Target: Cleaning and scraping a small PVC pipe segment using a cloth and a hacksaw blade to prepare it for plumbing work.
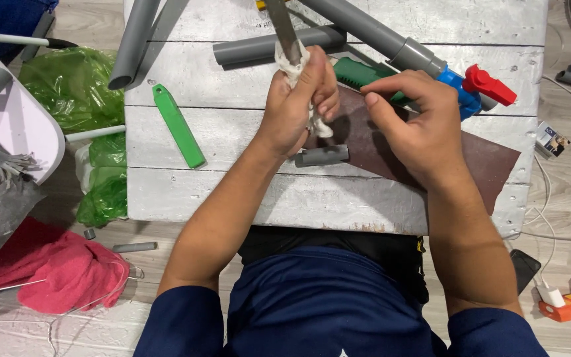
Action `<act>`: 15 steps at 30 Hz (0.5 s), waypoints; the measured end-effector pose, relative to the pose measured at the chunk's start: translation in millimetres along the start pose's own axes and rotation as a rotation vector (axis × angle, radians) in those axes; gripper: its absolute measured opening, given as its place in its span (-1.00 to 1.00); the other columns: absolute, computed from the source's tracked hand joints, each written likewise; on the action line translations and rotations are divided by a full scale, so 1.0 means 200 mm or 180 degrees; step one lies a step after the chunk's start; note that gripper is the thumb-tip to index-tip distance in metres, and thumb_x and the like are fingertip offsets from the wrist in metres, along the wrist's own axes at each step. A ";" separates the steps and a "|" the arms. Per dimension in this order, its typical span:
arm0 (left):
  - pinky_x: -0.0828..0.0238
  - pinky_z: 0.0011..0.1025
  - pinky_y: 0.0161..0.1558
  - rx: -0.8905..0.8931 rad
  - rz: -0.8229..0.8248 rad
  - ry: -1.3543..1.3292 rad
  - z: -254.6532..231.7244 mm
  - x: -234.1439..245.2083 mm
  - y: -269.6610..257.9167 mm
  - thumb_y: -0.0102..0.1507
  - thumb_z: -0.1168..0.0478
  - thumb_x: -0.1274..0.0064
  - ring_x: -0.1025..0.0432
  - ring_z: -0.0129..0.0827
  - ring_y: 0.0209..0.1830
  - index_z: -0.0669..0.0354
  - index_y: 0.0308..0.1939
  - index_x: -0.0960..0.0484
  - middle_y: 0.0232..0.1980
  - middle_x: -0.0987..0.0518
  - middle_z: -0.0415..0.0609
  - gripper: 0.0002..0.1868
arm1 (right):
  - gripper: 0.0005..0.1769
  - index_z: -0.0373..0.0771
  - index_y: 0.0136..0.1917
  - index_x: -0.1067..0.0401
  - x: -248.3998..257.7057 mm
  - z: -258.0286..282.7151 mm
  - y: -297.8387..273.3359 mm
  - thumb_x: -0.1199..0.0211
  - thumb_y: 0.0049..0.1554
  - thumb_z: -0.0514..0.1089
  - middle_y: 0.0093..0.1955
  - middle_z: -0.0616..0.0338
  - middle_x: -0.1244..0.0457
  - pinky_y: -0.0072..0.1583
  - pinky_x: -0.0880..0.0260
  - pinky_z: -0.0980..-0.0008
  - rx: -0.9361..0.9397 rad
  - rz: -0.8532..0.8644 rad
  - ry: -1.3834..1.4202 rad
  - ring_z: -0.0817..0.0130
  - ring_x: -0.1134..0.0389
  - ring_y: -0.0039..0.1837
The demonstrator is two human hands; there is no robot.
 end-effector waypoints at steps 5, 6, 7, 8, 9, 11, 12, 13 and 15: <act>-0.04 -0.62 -0.57 0.0142 -0.0201 0.0046 -0.03 -0.01 -0.02 0.36 0.27 -0.05 -0.08 -0.64 -0.65 0.00 -0.37 -0.37 -0.57 -0.20 -0.33 -0.77 | -0.88 -0.52 0.08 -0.58 0.01 0.01 0.00 -0.34 0.25 -0.45 -0.07 -0.03 -0.36 0.03 -0.24 0.38 0.0170 -0.0128 -0.0208 0.27 -0.27 -0.05; -0.04 -0.62 -0.57 0.0145 -0.0200 0.0046 -0.03 -0.01 -0.02 0.36 0.27 -0.05 -0.08 -0.64 -0.65 0.00 -0.37 -0.37 -0.57 -0.20 -0.33 -0.77 | -0.88 -0.52 0.08 -0.58 0.01 0.00 0.00 -0.34 0.25 -0.45 -0.07 -0.03 -0.36 0.03 -0.24 0.38 0.0168 -0.0131 -0.0207 0.27 -0.27 -0.05; -0.01 -0.61 -0.59 0.0139 -0.0169 -0.0029 -0.03 -0.02 -0.02 0.34 0.31 -0.05 -0.05 -0.63 -0.67 -0.01 -0.42 -0.30 -0.58 -0.20 -0.31 -0.70 | -0.88 -0.52 0.07 -0.59 0.01 0.00 0.00 -0.35 0.24 -0.44 -0.10 -0.01 -0.36 0.00 -0.22 0.37 0.0236 -0.0136 -0.0273 0.27 -0.25 -0.08; 0.02 -0.59 -0.60 0.0134 -0.0138 -0.0104 -0.03 -0.02 -0.02 0.33 0.34 -0.05 -0.02 -0.61 -0.69 -0.03 -0.47 -0.23 -0.59 -0.20 -0.29 -0.63 | -0.88 -0.51 0.06 -0.60 0.01 -0.01 0.00 -0.35 0.23 -0.43 -0.14 0.00 -0.35 -0.02 -0.20 0.37 0.0305 -0.0141 -0.0338 0.28 -0.23 -0.11; 0.02 -0.59 -0.60 0.0136 -0.0138 -0.0105 -0.04 -0.02 -0.02 0.33 0.34 -0.05 -0.02 -0.61 -0.69 -0.03 -0.47 -0.23 -0.59 -0.20 -0.29 -0.63 | -0.88 -0.51 0.06 -0.60 0.01 -0.01 0.01 -0.35 0.23 -0.43 -0.14 0.00 -0.35 -0.02 -0.20 0.37 0.0303 -0.0140 -0.0338 0.28 -0.23 -0.11; 0.04 -0.59 -0.61 0.0170 -0.0265 0.0027 -0.03 -0.01 -0.03 0.31 0.35 -0.06 -0.01 -0.62 -0.70 -0.06 -0.50 -0.24 -0.60 -0.18 -0.32 -0.62 | -0.90 -0.50 0.04 -0.60 0.01 -0.01 0.01 -0.36 0.23 -0.43 -0.14 0.01 -0.37 -0.01 -0.20 0.35 0.0413 -0.0134 -0.0414 0.28 -0.25 -0.12; 0.04 -0.59 -0.61 0.0172 -0.0266 0.0026 -0.03 0.00 -0.03 0.31 0.35 -0.06 -0.01 -0.62 -0.70 -0.06 -0.50 -0.24 -0.60 -0.18 -0.32 -0.62 | -0.90 -0.50 0.04 -0.60 0.01 -0.01 0.01 -0.36 0.23 -0.43 -0.14 0.01 -0.37 -0.01 -0.20 0.35 0.0411 -0.0133 -0.0413 0.28 -0.25 -0.12; 0.05 -0.57 -0.60 0.0151 -0.0245 -0.0006 -0.03 0.00 -0.03 0.32 0.36 -0.04 0.00 -0.61 -0.70 -0.05 -0.50 -0.24 -0.61 -0.18 -0.31 -0.62 | -0.91 -0.48 0.02 -0.61 0.00 -0.01 0.01 -0.37 0.22 -0.42 -0.14 0.02 -0.39 0.01 -0.20 0.34 0.0487 -0.0117 -0.0518 0.28 -0.25 -0.13; 0.05 -0.55 -0.58 0.0131 -0.0224 -0.0038 -0.03 0.00 -0.03 0.33 0.37 -0.01 0.01 -0.59 -0.70 -0.04 -0.50 -0.23 -0.62 -0.17 -0.30 -0.63 | -0.92 -0.46 0.00 -0.62 0.00 0.00 0.01 -0.37 0.20 -0.42 -0.13 0.04 -0.41 0.03 -0.20 0.33 0.0563 -0.0100 -0.0621 0.28 -0.26 -0.14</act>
Point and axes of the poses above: each hand's wrist, its own y-axis towards the middle knuckle, its own x-axis out of the back of the hand, z = x × y, the point moved 4 cm from there along y, towards the middle knuckle
